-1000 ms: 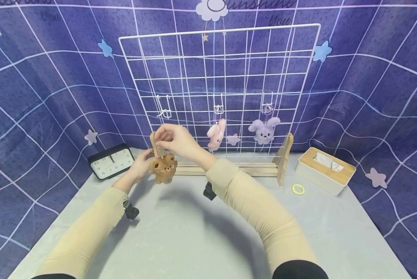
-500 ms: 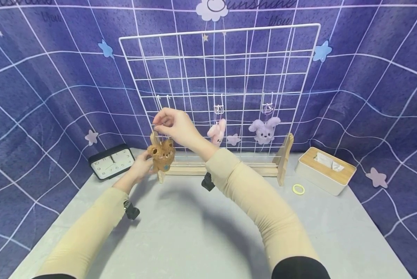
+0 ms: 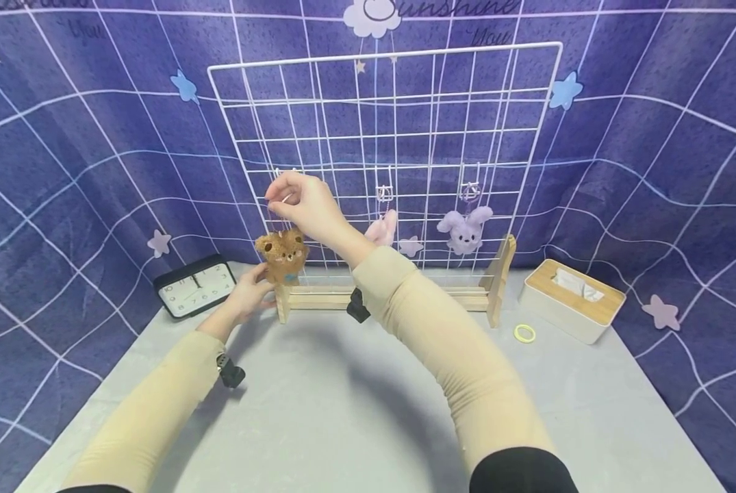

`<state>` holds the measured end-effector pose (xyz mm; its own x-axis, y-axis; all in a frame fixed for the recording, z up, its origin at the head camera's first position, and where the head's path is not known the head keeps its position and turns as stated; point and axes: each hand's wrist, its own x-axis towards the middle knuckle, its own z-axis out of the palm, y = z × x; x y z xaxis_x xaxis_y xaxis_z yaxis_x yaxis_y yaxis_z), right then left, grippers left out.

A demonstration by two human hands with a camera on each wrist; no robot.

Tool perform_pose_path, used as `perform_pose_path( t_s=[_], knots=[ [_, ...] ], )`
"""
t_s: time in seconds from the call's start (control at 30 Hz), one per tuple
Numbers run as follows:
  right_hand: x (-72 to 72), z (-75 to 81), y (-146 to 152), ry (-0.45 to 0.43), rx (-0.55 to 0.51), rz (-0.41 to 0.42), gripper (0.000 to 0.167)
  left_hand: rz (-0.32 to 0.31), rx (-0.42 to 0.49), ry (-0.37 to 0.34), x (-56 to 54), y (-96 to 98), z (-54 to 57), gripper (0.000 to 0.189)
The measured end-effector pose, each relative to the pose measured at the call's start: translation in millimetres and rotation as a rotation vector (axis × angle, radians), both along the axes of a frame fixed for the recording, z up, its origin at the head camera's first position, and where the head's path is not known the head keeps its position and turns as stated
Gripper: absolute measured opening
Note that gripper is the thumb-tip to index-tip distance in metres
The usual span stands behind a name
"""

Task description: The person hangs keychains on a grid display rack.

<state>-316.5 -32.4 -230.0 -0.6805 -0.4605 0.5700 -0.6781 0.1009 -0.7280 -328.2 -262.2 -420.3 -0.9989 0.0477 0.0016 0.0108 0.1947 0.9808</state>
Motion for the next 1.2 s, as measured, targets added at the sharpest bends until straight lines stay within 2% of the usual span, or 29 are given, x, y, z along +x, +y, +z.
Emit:
perform_pose_path(
  t_s=[0.2,0.5,0.8,1.07,1.2],
  knots=[
    [-8.6,1.7,-0.2,0.005,0.011,-0.062,0.007,-0.003,0.021,0.0,-1.5,1.8,-1.2,0.058],
    [-18.4,-5.6,2.2,-0.001,0.044,-0.143,0.005,0.002,0.035,0.007,1.1,3.4,0.4,0.057],
    [-25.9,-13.0,2.0,0.009,0.061,-0.207,0.005,-0.003,0.036,0.012,-0.9,2.0,-1.3,0.057],
    [-28.7,-17.0,-0.9,0.012,0.064,-0.252,0.004,-0.003,0.037,0.01,0.3,3.6,-2.0,0.059],
    [-28.7,-17.1,-1.7,0.03,0.071,-0.303,0.003,-0.005,0.02,0.014,-0.7,3.5,-1.5,0.058]
  ],
)
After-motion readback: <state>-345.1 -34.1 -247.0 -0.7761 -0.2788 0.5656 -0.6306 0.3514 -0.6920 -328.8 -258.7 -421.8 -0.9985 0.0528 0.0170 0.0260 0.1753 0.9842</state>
